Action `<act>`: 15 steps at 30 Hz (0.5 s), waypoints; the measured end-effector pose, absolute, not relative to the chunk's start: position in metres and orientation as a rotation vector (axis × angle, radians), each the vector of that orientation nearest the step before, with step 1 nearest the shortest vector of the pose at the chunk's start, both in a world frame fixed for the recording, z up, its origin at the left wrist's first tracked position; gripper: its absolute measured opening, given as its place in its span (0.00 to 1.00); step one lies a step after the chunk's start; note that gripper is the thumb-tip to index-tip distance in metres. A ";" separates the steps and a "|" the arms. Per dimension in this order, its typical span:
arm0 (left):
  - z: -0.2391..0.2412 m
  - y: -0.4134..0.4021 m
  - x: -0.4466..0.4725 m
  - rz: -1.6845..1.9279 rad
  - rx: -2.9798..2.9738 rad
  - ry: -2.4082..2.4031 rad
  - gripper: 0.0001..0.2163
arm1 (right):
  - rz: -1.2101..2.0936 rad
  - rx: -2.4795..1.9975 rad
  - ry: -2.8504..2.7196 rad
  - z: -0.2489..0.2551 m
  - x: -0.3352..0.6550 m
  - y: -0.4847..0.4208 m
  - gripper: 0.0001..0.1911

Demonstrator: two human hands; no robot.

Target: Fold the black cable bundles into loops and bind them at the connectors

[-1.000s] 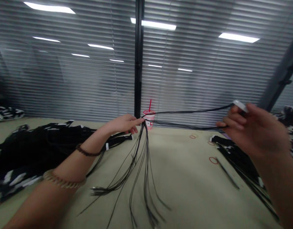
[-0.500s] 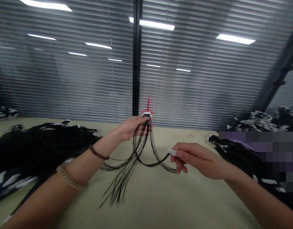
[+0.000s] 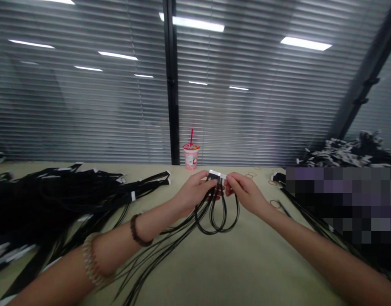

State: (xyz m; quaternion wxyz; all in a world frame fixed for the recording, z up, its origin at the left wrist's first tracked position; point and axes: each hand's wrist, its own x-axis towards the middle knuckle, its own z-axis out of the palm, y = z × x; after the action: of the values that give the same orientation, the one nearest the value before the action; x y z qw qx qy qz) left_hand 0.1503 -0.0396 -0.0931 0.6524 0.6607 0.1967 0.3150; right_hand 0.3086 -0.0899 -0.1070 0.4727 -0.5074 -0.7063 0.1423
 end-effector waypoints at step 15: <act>-0.092 -0.027 0.142 0.702 1.737 0.586 0.19 | 0.882 -1.063 -1.440 -0.116 0.294 -0.091 0.16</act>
State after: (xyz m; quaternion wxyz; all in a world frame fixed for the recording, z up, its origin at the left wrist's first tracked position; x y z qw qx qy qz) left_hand 0.1415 -0.0268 -0.0920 0.5557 0.7356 0.2482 0.2973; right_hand 0.2942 -0.0907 -0.1158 0.5424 -0.4476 -0.6063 0.3712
